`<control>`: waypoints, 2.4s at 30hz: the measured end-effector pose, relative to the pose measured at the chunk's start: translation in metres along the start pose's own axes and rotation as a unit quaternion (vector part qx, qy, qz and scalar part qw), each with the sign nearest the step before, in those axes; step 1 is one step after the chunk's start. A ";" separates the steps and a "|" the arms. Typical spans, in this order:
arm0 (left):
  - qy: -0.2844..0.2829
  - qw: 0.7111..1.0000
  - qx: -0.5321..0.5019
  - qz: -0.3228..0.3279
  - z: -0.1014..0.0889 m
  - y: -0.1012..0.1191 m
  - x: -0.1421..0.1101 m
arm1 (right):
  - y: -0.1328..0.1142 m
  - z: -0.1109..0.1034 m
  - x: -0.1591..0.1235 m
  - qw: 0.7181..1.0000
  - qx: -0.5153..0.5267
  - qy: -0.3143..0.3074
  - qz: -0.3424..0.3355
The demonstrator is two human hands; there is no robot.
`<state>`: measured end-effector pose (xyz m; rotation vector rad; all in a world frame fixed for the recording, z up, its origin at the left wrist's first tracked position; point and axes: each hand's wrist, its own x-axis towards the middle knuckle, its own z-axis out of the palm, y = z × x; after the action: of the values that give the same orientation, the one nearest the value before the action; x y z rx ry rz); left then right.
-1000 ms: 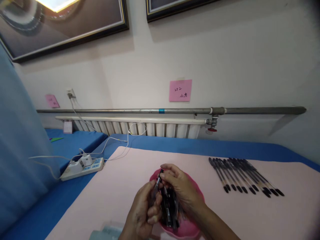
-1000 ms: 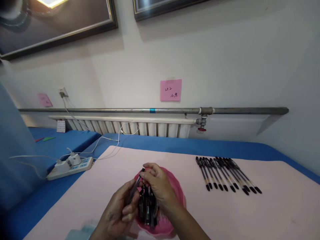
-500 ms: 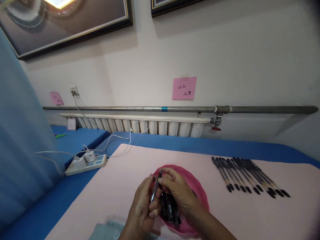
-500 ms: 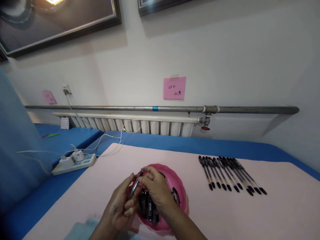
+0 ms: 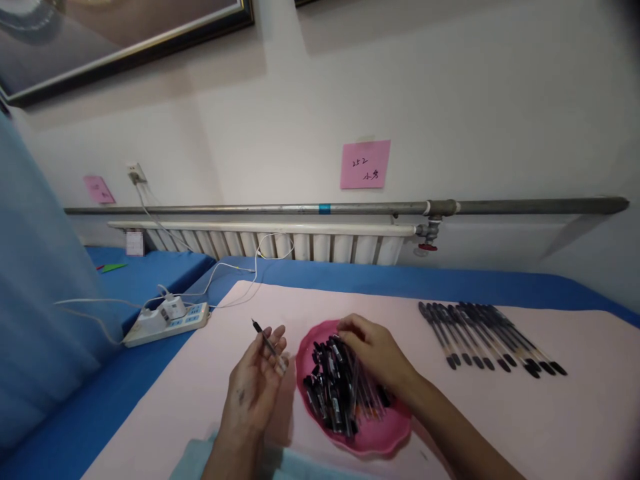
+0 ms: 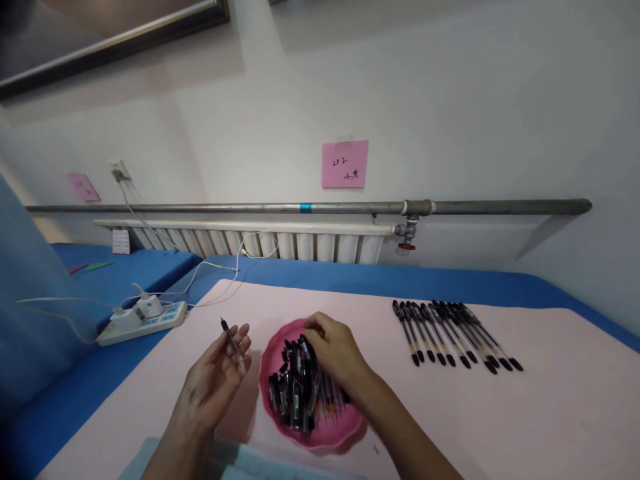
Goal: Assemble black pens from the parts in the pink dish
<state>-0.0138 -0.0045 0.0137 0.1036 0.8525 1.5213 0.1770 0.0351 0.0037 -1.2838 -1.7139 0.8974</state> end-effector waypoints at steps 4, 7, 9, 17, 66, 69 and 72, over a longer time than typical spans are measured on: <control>0.019 1.000 0.018 0.008 0.000 0.001 -0.001 | 0.002 0.018 -0.007 0.969 -0.186 -0.098 -0.129; 0.026 0.999 0.023 0.005 0.001 -0.003 -0.002 | 0.002 0.031 -0.011 0.933 -0.270 -0.152 -0.181; 0.022 0.999 0.024 0.006 0.002 -0.006 -0.003 | 0.003 0.037 -0.014 0.919 -0.309 -0.156 -0.189; 0.003 0.999 0.036 0.033 0.007 -0.011 -0.005 | 0.013 0.047 -0.012 0.891 -0.389 -0.141 -0.186; -0.024 0.997 0.063 0.035 0.010 -0.019 -0.010 | -0.020 0.040 -0.019 0.996 0.002 -0.023 -0.081; -0.018 0.997 0.068 0.032 0.009 -0.018 -0.009 | -0.022 0.039 -0.020 0.996 -0.029 -0.026 -0.083; -0.019 0.997 0.069 0.030 0.010 -0.017 -0.009 | -0.023 0.037 -0.021 0.990 -0.080 -0.020 -0.110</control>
<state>0.0072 -0.0102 0.0148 0.2602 0.9311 1.5103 0.1383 0.0066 0.0040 -1.1558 -1.9480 0.6708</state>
